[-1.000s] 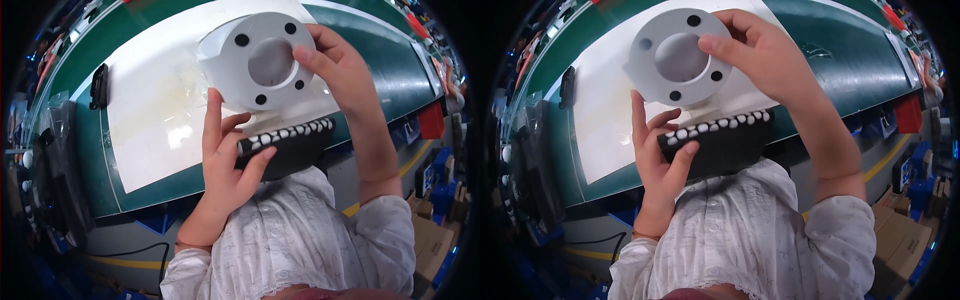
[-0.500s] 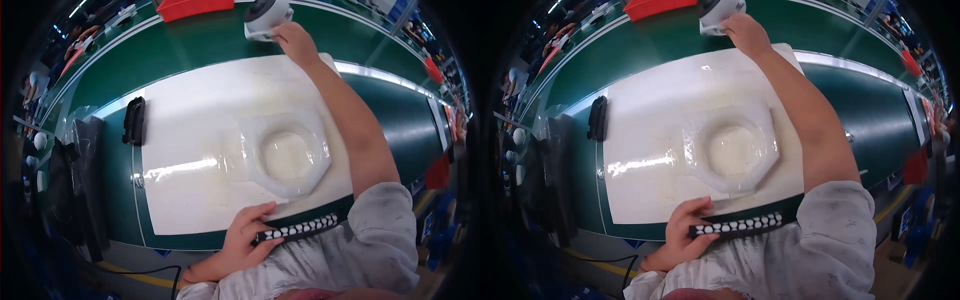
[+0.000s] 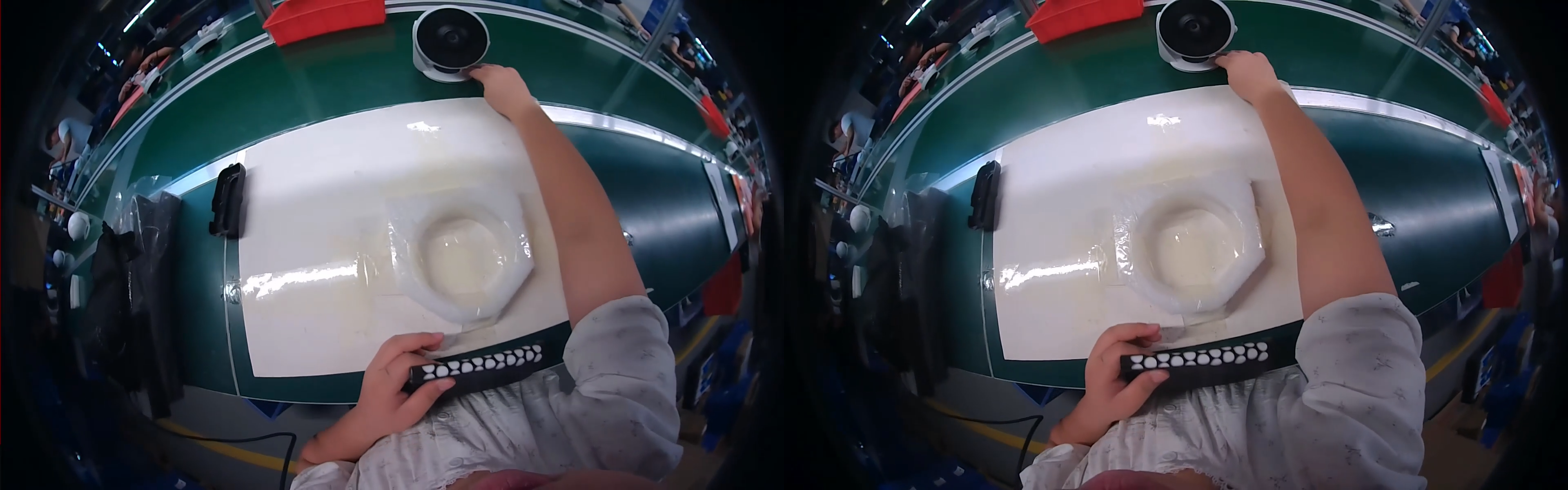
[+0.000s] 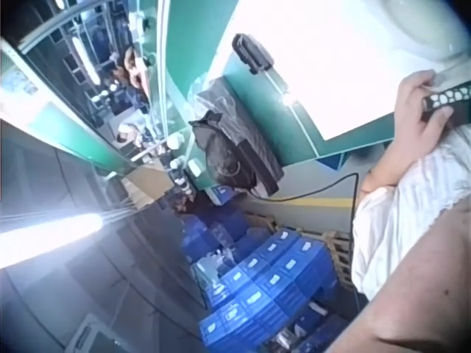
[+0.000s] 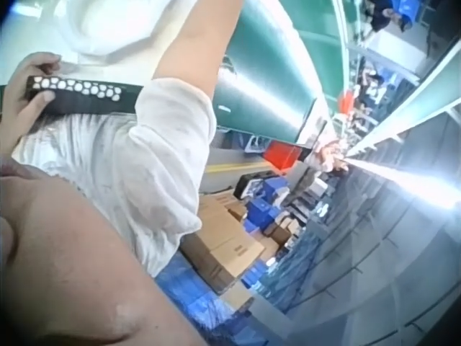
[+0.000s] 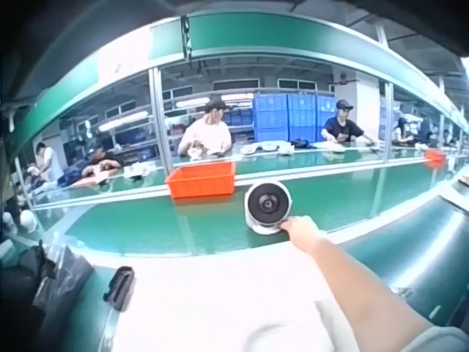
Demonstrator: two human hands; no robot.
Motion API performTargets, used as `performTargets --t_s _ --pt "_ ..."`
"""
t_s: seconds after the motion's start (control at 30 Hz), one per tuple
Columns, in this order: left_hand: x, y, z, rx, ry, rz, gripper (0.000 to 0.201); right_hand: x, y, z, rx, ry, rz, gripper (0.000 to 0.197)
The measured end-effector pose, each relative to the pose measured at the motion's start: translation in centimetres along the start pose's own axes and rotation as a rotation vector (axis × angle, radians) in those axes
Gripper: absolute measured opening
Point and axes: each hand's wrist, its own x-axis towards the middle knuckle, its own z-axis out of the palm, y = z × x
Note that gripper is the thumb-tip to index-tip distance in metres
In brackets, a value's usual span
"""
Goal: Assembling components of a security camera and inspecting the housing on an electronics factory assembly line.
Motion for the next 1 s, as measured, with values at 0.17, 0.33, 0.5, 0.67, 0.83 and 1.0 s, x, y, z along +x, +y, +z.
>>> performTargets --t_s 0.17,0.33,0.5,0.67,0.83,1.0 --pt "-0.2 -0.3 0.5 0.03 0.032 0.04 0.025 -6.1 -1.2 -1.9 0.289 0.249 0.038 0.037" --pt "-0.7 -0.7 0.8 -0.018 0.111 0.056 0.022 -14.6 -5.6 -8.4 0.551 0.097 -0.191 0.027" --pt "-0.9 -0.3 1.3 -0.053 0.173 0.005 0.021 -16.9 -5.4 -10.1 0.634 -0.015 -0.054 0.024" --pt "-0.8 -0.8 1.5 -0.108 0.166 -0.064 0.029 -16.4 -4.8 -9.3 0.637 -0.037 0.032 0.023" --pt "-1.4 -0.9 1.2 -0.073 0.179 -0.114 0.031 -16.2 -5.1 -9.2 0.626 -0.131 -0.003 0.023" --pt "-1.2 -0.8 1.5 -0.094 0.181 -0.089 0.031 -16.4 -4.6 -8.6 0.637 -0.192 0.015 0.025"
